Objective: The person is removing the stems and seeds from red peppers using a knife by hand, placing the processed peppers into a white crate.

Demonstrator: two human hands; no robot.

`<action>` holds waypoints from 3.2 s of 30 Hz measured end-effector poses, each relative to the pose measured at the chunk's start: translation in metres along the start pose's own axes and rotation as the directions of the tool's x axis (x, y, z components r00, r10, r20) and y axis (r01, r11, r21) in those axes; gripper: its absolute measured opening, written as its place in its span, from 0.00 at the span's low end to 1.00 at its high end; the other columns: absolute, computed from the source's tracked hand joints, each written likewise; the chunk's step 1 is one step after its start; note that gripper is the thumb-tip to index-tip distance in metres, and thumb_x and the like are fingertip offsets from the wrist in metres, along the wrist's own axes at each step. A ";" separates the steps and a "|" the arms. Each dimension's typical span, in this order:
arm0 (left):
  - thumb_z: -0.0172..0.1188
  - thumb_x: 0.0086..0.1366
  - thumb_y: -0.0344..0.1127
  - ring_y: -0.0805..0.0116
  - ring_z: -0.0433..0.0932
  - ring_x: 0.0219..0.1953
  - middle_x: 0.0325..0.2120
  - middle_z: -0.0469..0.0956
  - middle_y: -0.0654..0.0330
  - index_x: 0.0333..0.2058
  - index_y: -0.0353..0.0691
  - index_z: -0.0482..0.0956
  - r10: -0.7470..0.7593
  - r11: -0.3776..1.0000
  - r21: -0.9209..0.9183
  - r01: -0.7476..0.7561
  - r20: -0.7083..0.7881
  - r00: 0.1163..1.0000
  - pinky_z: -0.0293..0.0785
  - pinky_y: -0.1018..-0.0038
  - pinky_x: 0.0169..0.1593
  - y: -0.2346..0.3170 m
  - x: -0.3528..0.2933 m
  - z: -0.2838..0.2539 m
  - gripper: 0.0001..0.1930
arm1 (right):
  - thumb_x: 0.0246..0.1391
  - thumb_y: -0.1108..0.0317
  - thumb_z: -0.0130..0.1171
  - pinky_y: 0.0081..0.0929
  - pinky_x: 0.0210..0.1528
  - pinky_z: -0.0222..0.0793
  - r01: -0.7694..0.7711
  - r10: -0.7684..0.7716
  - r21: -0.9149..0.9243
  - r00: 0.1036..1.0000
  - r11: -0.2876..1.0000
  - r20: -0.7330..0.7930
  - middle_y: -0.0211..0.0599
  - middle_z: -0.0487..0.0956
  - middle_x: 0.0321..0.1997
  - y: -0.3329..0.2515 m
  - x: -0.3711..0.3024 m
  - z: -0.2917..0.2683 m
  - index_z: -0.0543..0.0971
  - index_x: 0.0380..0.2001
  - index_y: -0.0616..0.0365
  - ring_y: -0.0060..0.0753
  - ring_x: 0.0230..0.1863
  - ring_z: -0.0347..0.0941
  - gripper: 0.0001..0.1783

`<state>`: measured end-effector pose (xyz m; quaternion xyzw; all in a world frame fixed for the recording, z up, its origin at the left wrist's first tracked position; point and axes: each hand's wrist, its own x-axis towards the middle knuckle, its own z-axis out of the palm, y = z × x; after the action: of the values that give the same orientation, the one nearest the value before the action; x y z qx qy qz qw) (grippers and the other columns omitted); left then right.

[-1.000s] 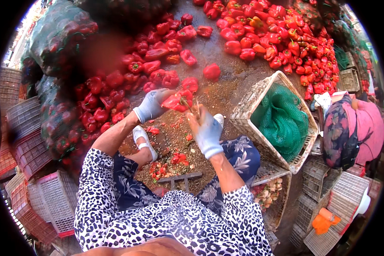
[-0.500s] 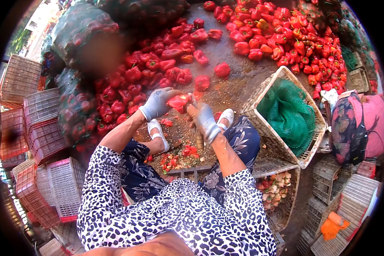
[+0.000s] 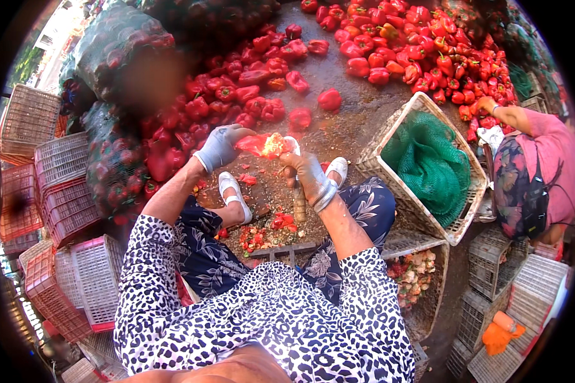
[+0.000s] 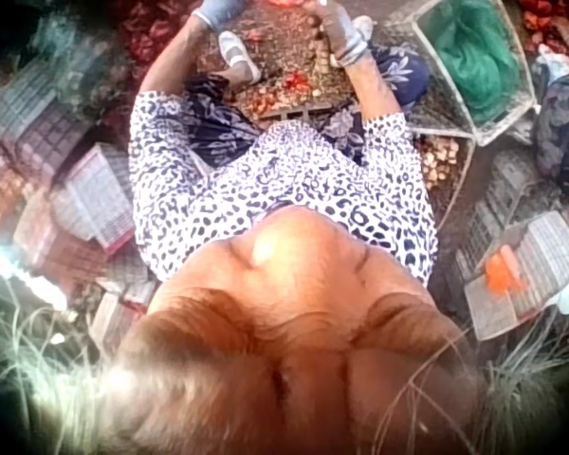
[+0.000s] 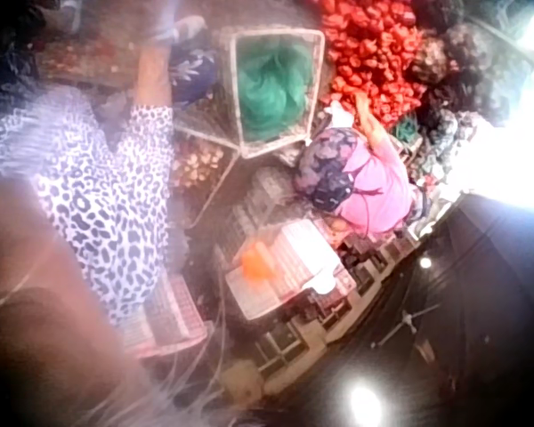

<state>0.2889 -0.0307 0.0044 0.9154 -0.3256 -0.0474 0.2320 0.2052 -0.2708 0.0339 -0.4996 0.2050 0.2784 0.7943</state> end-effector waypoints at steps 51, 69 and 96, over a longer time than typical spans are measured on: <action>0.64 0.53 0.26 0.81 0.73 0.36 0.33 0.79 0.69 0.45 0.37 0.78 0.158 0.661 -0.703 0.264 0.474 0.866 0.74 0.76 0.40 0.091 -0.068 -0.054 0.18 | 0.44 0.65 0.62 0.14 0.22 0.61 0.320 0.079 -0.651 0.859 0.689 0.506 0.27 0.76 0.35 -0.048 -0.096 0.034 0.76 0.47 0.57 0.13 0.25 0.66 0.23; 0.67 0.50 0.29 0.77 0.77 0.33 0.31 0.81 0.64 0.42 0.35 0.79 -0.177 0.475 -0.829 0.295 0.238 0.955 0.76 0.76 0.40 0.057 -0.075 -0.017 0.18 | 0.49 0.62 0.62 0.22 0.20 0.66 0.466 -0.486 -0.139 0.841 0.874 -0.236 0.32 0.76 0.31 0.008 0.002 0.008 0.74 0.40 0.58 0.23 0.19 0.68 0.17; 0.62 0.58 0.33 0.66 0.77 0.47 0.46 0.78 0.52 0.53 0.31 0.72 -0.968 0.244 -0.389 0.888 -0.037 0.250 0.72 0.73 0.52 -0.032 -0.500 0.018 0.25 | 0.61 0.50 0.52 0.12 0.14 0.48 0.322 -0.611 -0.555 0.631 0.767 -0.479 0.21 0.68 0.19 -0.033 -0.227 -0.201 0.76 0.43 0.54 0.12 0.13 0.55 0.19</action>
<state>-0.0889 0.2930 -0.0584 0.8782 0.3321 -0.0985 0.3297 0.0439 -0.5186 0.1093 -0.7567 0.2557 -0.0916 0.5947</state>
